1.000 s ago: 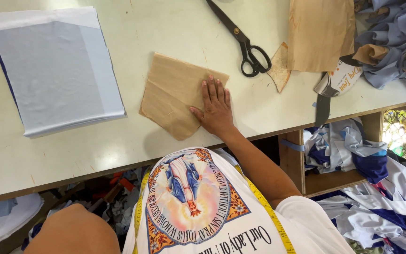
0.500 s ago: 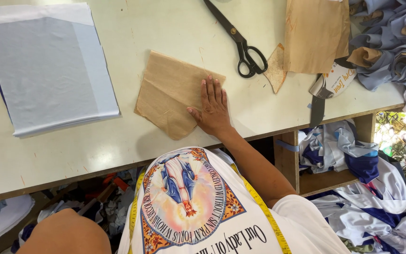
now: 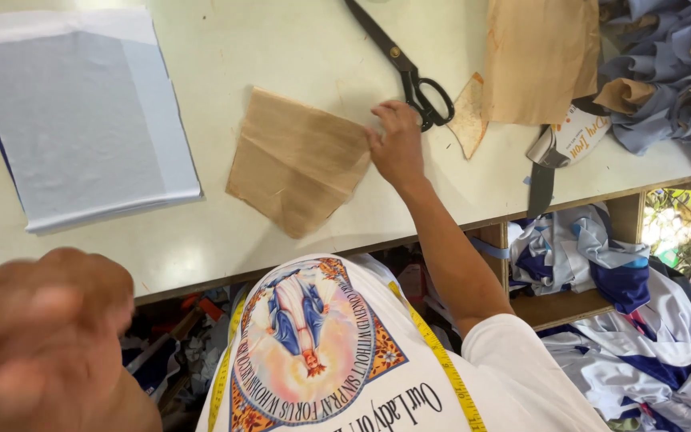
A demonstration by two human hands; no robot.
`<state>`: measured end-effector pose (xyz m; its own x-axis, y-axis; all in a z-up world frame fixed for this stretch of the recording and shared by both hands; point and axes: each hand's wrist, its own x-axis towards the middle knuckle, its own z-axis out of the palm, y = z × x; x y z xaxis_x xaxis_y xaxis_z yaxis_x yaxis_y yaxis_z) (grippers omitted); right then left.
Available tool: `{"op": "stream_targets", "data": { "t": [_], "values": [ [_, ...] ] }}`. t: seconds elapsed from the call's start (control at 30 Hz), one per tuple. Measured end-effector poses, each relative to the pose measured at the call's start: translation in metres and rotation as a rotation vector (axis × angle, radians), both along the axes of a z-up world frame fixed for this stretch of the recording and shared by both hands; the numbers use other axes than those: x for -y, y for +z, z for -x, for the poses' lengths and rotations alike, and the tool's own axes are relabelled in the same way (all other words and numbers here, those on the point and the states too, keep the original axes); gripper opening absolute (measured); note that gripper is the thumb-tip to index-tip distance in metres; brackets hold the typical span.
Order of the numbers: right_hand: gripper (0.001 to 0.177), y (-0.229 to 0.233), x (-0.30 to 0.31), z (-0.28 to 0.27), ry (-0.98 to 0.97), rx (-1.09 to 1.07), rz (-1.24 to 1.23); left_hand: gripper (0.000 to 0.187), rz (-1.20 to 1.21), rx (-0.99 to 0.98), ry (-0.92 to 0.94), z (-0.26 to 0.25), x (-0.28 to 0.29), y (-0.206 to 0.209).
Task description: The person folds a white fabric piece on a table, then retrieves a blue fabric piece from a nearby shelf and places it on the table. They use scissors to cut the white fabric, then fold the blue fabric. Finally, they unfold a brown paper pattern and place it on the blue fabric.
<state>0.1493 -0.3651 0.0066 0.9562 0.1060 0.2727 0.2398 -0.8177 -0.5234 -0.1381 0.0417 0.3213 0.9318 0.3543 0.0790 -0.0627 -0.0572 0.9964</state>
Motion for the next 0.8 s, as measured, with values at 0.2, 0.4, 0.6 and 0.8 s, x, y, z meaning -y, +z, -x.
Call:
{"op": "stream_targets", "data": {
  "t": [0.2, 0.4, 0.6, 0.8],
  "values": [
    [0.039, 0.007, 0.11, 0.046, -0.378, 0.098, 0.06, 0.022, 0.073, -0.127, 0.106, -0.073, -0.03, -0.144],
    [0.04, 0.005, 0.149, 0.07, -0.635, -0.342, 0.091, 0.019, 0.145, -0.304, -0.02, -0.102, 0.012, -0.182],
    [0.026, 0.01, 0.165, 0.146, -0.598, -0.516, -0.007, 0.019, -0.1, -0.369, -0.221, -0.153, 0.088, -0.152],
    [0.059, 0.035, 0.151, 0.188, -0.847, -0.578, -0.122, 0.028, -0.984, 0.107, -0.604, -0.253, 0.121, -0.254]
  ]
}}
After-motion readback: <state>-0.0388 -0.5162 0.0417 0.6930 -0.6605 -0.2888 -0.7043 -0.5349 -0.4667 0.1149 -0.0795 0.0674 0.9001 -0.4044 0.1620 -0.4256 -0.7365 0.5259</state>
